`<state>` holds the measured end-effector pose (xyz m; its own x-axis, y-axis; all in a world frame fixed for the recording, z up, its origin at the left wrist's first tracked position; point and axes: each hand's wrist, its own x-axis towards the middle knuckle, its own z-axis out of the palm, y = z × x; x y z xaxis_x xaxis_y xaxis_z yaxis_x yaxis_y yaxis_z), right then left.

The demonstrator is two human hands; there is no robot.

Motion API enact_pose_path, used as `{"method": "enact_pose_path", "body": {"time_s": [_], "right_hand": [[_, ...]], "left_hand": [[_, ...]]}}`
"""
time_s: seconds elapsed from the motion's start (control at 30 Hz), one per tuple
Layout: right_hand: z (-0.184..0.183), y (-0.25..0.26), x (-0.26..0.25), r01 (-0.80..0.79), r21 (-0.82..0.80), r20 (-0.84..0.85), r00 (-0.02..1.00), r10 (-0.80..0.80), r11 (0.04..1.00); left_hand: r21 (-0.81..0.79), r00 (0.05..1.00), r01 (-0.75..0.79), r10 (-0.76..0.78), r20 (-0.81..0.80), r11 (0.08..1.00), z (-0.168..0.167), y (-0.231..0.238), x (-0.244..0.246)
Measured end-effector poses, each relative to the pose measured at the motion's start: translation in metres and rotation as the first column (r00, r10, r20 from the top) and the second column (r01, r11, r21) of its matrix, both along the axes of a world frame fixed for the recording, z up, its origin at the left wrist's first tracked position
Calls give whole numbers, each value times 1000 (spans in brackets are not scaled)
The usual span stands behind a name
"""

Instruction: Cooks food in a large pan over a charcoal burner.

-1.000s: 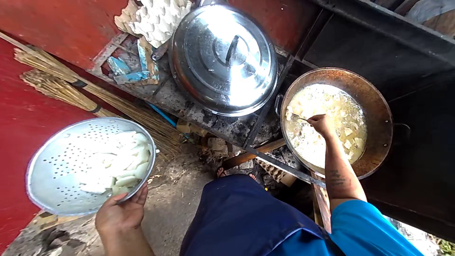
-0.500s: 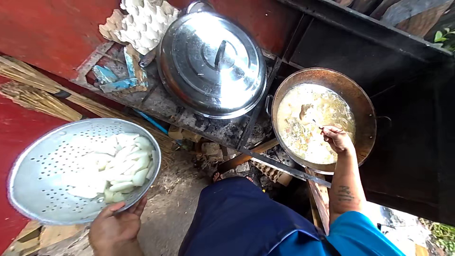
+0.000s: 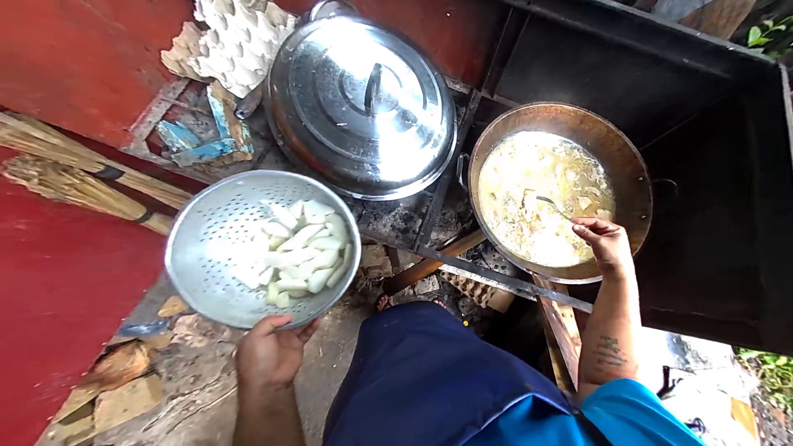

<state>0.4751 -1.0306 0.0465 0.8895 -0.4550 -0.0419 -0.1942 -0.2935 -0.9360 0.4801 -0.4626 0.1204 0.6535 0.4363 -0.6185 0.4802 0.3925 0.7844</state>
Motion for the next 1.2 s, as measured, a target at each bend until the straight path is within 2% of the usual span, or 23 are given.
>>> {"method": "enact_pose_path", "body": {"time_s": [0.2,0.37,0.57,0.7,0.77,0.9,1.0,1.07,1.2], "right_hand": [[-15,5,-24,68,49,-24,997,-67,996],[-10,17,-40,205,110,-12,979,-204,973],[-7,33,-46,338,148,-71,941,-331,929],[6,48,-48,526,285,-168,851,-498,801],[2,48,-48,562,371,-175,824,-539,739],[-3,50,-50,537,542,-154,820,-551,647],[2,55,-54,486,614,-140,843,-520,622],[5,56,-56,423,621,-99,877,-470,660],[28,91,-39,149,481,20,983,-181,864]], "left_hand": [[-41,993,99,-102,-59,994,4,-25,7],[-84,971,217,-224,-86,973,3,-35,17],[-131,970,212,-225,-97,969,2,-40,25],[-100,963,235,-245,-109,967,-7,-46,22],[-73,961,243,-251,-116,967,-10,-48,19],[-44,950,281,-284,-127,959,-18,-54,11],[-62,935,321,-327,-141,945,-20,-61,8],[-74,928,336,-344,-145,939,-20,-66,9],[-102,915,358,-370,-158,928,-20,-68,9]]}}
